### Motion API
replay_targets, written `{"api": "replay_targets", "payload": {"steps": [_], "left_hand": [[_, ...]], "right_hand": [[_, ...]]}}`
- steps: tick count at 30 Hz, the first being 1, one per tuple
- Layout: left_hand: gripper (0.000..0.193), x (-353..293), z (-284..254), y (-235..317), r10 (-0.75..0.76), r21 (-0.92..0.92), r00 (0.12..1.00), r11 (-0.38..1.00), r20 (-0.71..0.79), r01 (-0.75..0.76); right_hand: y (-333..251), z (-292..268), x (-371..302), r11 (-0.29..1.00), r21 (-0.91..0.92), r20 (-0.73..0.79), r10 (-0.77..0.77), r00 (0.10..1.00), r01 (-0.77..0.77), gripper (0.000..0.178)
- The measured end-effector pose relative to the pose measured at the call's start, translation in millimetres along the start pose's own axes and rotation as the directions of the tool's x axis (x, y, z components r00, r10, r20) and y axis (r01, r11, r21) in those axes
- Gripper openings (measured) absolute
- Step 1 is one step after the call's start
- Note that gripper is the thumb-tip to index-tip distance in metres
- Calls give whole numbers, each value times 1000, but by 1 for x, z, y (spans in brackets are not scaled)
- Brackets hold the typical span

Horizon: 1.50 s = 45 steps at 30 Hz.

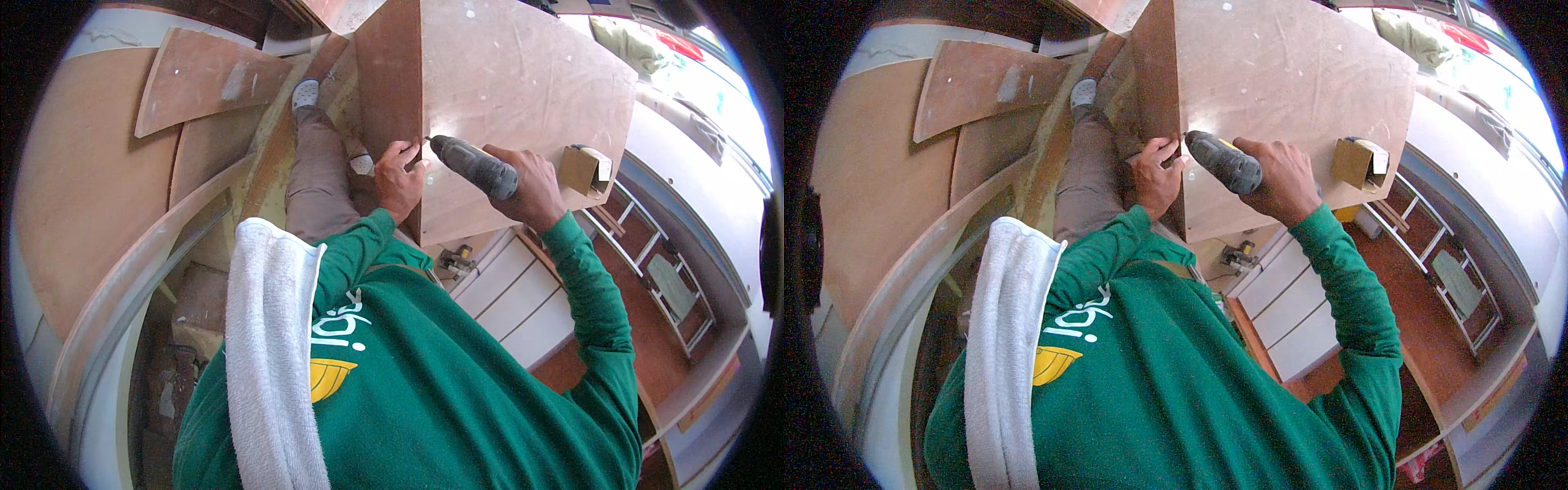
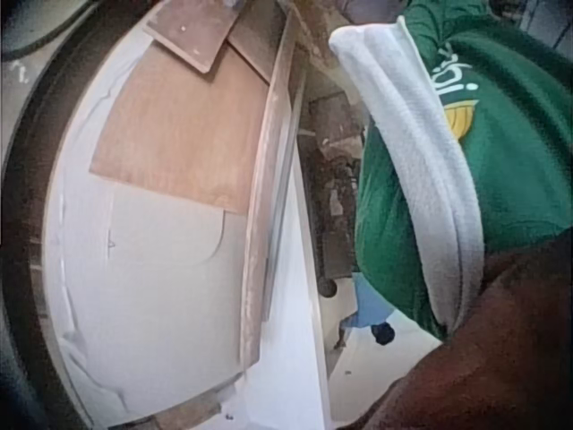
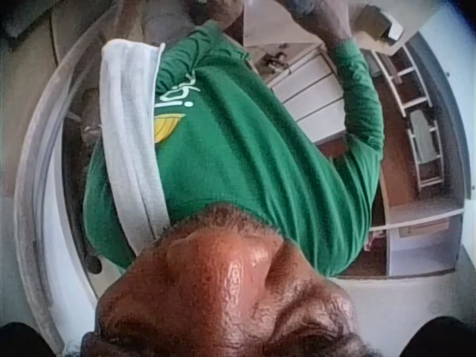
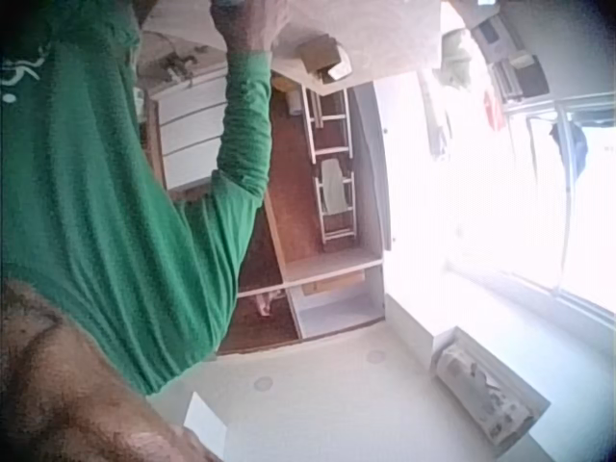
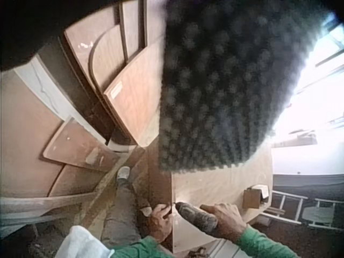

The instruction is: The person assembles pieces of plywood to construct a box-like structure, using a drill to drive screws into the wood and positioning various panels by hand.

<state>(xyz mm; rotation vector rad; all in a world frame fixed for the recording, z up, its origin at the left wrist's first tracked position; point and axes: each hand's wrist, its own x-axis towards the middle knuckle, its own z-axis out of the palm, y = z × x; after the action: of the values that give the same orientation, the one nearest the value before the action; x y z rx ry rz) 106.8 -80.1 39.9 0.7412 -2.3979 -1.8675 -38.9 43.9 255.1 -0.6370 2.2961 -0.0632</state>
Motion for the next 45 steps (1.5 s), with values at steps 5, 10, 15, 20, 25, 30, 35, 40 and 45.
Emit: {"api": "replay_targets", "payload": {"steps": [5, 10, 15, 20, 25, 30, 35, 40, 45], "left_hand": [[41, -3, 0, 4, -16, -55, 999, 998, -28, 14], [41, -5, -2, 1, 29, -33, 999, 999, -31, -30], [40, -10, -1, 1, -12, -40, 1000, 999, -19, 11], [63, -7, -1, 16, 7, -68, 1000, 998, -29, -9], [59, 3, -3, -2, 381, 375, 898, 817, 221, -439], [53, 14, -11, -12, 398, 386, 876, 789, 272, -478], [59, -13, 17, 4, 256, 396, 899, 830, 356, -393], [76, 62, 11, -52, 205, 495, 911, 786, 357, -371], [71, 79, -24, -34, 143, 537, 820, 692, 554, -483]], "right_hand": [[0, 3, 1, 1000, -1, -12, -11, 1000, 11, 28], [-1, 3, 4, 990, -107, 15, -88, 996, 89, 27], [18, 11, -8, 993, -86, -53, -89, 995, 84, 27], [18, 43, -77, 986, 137, -325, 134, 936, -94, 33], [34, 153, -163, 790, 613, -524, 421, 740, -16, 40], [15, 287, -214, 526, 847, -445, 778, 444, -74, 39], [-37, 494, -233, -214, 974, 223, 967, 122, -79, 45], [-75, 500, -214, -433, 892, 424, 901, -94, -129, 60], [-172, 556, -181, -575, 815, 564, 763, -315, 67, 58]]}}
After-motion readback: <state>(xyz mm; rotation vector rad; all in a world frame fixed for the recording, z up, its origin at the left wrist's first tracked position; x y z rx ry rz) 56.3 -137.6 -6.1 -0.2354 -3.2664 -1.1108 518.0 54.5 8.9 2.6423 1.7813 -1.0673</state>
